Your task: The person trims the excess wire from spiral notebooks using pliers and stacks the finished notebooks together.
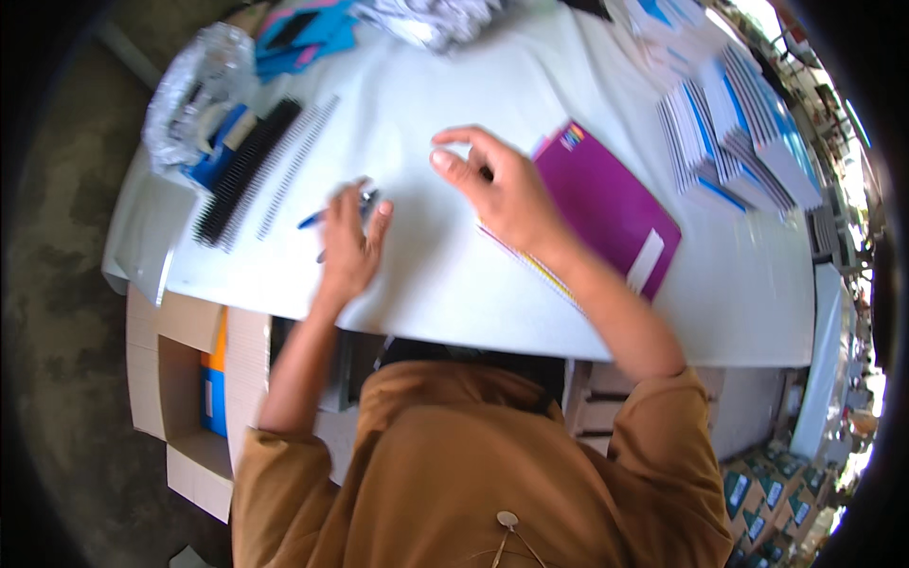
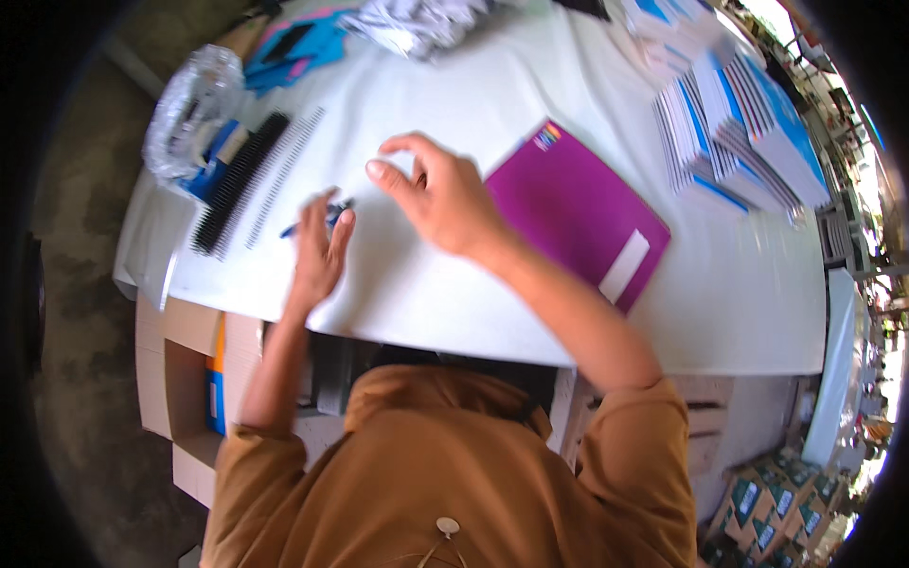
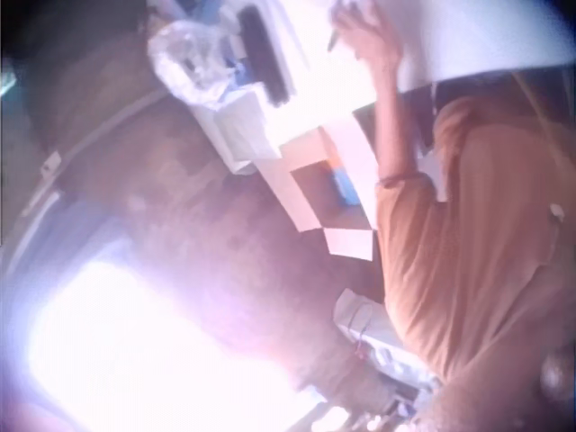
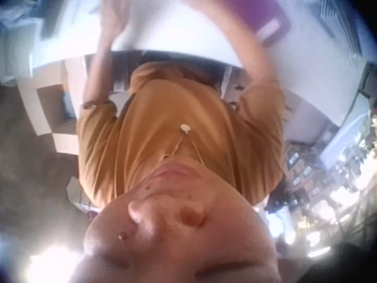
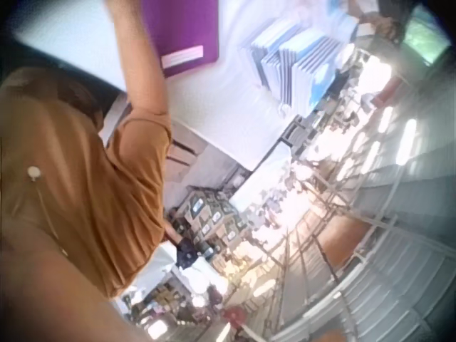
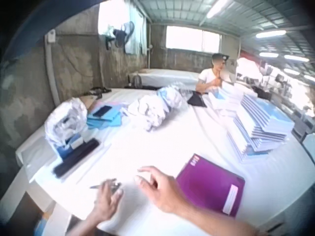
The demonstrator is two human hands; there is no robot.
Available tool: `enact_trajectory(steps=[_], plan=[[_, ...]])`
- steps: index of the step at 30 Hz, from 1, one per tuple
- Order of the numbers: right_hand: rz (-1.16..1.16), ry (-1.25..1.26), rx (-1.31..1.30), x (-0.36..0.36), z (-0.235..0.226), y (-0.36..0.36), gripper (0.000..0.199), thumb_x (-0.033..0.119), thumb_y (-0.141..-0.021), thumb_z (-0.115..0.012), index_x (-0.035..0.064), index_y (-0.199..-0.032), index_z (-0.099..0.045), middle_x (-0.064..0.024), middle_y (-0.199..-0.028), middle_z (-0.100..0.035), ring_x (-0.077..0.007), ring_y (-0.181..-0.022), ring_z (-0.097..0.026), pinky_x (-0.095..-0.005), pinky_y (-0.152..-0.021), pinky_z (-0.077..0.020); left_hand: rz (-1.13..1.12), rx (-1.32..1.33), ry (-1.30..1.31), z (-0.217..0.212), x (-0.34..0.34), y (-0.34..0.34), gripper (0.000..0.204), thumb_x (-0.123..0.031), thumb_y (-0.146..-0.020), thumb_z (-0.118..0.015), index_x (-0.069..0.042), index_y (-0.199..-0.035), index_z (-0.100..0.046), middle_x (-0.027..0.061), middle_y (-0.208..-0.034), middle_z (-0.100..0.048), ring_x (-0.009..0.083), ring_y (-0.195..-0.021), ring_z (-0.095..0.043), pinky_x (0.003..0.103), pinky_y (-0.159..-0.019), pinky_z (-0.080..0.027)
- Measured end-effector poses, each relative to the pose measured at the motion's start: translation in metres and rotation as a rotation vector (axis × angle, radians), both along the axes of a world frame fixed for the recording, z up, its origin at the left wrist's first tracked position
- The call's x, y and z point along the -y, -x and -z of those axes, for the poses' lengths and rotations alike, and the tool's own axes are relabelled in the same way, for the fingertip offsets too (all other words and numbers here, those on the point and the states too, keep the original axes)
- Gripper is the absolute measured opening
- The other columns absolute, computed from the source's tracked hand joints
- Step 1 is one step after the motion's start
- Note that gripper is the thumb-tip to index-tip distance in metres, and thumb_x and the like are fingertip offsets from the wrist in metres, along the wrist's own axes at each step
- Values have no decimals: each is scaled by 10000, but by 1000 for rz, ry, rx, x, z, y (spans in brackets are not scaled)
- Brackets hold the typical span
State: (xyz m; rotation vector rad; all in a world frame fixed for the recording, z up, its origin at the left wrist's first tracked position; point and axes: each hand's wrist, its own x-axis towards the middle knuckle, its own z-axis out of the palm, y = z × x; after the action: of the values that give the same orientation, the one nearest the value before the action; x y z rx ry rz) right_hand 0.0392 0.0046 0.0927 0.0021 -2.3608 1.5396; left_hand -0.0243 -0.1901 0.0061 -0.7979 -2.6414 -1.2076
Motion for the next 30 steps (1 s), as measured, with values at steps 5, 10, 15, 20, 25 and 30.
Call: enact_trajectory(steps=[5,10,15,20,25,30], plan=[[-88,-48,-183,100,41,34,203,213,-874,-583,47,-987,-609,-101,-924,-631,-201,-860,-581,-314,-739,-440,304,1199,-1732,5,-6,-8,444,-377,-978,-318,-11,-1156,-497,107,-1138,-551,267,-1055,-527,401,-946,-420],[197,-170,-577,95,35,45,458,310,-860,-586,38,-1219,-505,-174,-1132,-545,-353,-1096,-462,-454,-988,-288,-210,937,-2155,-52,30,88,270,-102,-943,-346,79,-1094,-476,232,-1100,-497,356,-1043,-528,475,-940,-479],[444,-354,-180,-23,2,39,493,335,-812,-660,84,-1217,-534,-135,-1151,-585,-310,-1115,-491,-438,-964,-334,63,763,-2132,-159,75,175,538,-363,-958,-399,-12,-1351,-288,243,-1386,-311,417,-1238,-389,518,-1016,-373],[550,-285,828,-259,59,-44,769,708,-819,-387,49,-1127,-635,-184,-1150,-609,-307,-1117,-548,-402,-963,-382,526,369,-878,-90,-51,13,567,-310,-867,-612,-36,-1314,-396,140,-1234,-500,227,-1085,-497,364,-906,-421],[339,-194,885,-198,44,-63,823,737,-803,-383,11,-1082,-651,-205,-1045,-643,-309,-1008,-611,-387,-900,-449,754,-290,-20,22,-83,-171,764,-239,-675,-756,-182,-1347,-397,205,-1417,-283,454,-1300,-259,588,-1051,-187],[92,-131,890,-175,49,-133,884,728,-833,-331,-28,-1253,-516,-235,-1234,-536,-326,-1170,-501,-406,-984,-390,674,-620,-201,43,-82,-172,470,-276,-614,-720,-193,-1063,-611,71,-1106,-557,293,-1132,-489,538,-1063,-146]])
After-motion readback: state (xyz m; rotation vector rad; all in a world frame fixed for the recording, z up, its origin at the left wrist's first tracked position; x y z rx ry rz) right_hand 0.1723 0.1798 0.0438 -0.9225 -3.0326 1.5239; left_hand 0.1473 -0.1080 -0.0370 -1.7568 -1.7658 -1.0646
